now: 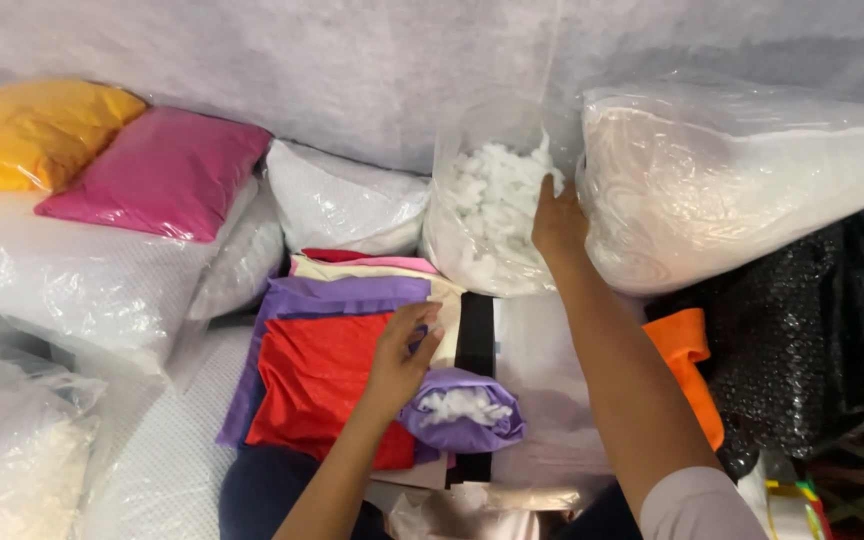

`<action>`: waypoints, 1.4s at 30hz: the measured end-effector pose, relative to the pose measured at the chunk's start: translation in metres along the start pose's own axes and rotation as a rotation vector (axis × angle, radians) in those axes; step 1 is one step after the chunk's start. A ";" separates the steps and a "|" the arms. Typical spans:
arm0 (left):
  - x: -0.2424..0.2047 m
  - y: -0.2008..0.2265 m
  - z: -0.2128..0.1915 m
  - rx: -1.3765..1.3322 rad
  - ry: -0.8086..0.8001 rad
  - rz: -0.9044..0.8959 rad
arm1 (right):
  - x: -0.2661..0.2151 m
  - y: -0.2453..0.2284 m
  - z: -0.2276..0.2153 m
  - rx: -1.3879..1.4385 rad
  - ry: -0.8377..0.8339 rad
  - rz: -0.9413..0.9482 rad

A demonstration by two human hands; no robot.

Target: A person is manually filling a small purple fabric pillowcase with white fiberfill stuffing.

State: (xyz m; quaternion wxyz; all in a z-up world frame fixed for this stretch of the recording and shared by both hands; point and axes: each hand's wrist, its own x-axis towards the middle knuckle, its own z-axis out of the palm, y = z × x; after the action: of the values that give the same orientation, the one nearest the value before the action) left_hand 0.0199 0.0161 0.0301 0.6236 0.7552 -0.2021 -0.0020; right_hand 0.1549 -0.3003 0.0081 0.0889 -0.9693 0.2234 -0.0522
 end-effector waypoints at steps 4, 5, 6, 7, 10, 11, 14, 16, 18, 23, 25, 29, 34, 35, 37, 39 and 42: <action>-0.020 -0.029 -0.011 -0.076 0.100 -0.141 | 0.054 0.040 0.058 0.062 0.019 0.073; -0.024 -0.029 -0.013 -0.080 0.135 -0.199 | 0.046 0.031 0.041 0.188 0.086 0.066; -0.029 -0.030 -0.013 -0.086 0.169 -0.256 | 0.038 0.024 0.024 0.312 0.153 0.059; -0.032 -0.035 -0.010 -0.086 0.168 -0.253 | 0.032 0.018 0.018 0.311 0.156 0.060; -0.041 -0.042 -0.001 -0.200 0.158 -0.337 | 0.022 0.005 0.006 0.495 0.284 -0.089; -0.043 -0.039 0.002 -0.208 0.132 -0.351 | 0.024 0.005 0.007 0.402 0.139 -0.076; -0.047 -0.034 0.001 -0.236 0.091 -0.403 | 0.030 0.009 0.026 0.343 0.056 -0.080; -0.048 -0.036 -0.003 -0.257 0.071 -0.444 | 0.023 0.009 0.028 0.379 0.114 -0.094; -0.049 -0.040 -0.010 -0.264 0.109 -0.416 | 0.005 0.000 0.011 0.495 0.525 -0.204; -0.039 -0.048 -0.007 -0.332 0.240 -0.363 | -0.042 -0.025 -0.052 0.663 0.714 -0.321; -0.035 -0.046 -0.002 -0.315 0.281 -0.346 | -0.056 -0.030 -0.069 0.721 0.788 -0.346; -0.033 -0.054 0.005 -0.459 0.231 -0.390 | -0.099 -0.030 -0.095 0.991 0.671 -0.319; -0.028 -0.015 0.008 -0.615 0.145 -0.454 | -0.174 -0.019 -0.105 1.136 0.465 -0.245; -0.029 -0.011 0.010 -0.707 0.075 -0.456 | -0.189 -0.016 -0.103 1.194 0.449 -0.287; -0.028 -0.012 0.013 -0.799 0.015 -0.473 | -0.212 -0.010 -0.088 1.253 0.416 -0.318; -0.035 -0.021 0.018 -0.996 -0.206 -0.402 | -0.241 -0.001 -0.063 1.327 0.196 -0.333; -0.048 -0.039 0.024 -1.132 -0.362 -0.445 | -0.267 -0.003 -0.044 1.240 -0.103 -0.337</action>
State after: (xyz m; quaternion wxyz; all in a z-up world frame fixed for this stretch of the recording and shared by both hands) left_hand -0.0191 0.0139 -0.0237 0.8669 0.3202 -0.1104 -0.3658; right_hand -0.0889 -0.1859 0.0349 0.6337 -0.7611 -0.0082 -0.1382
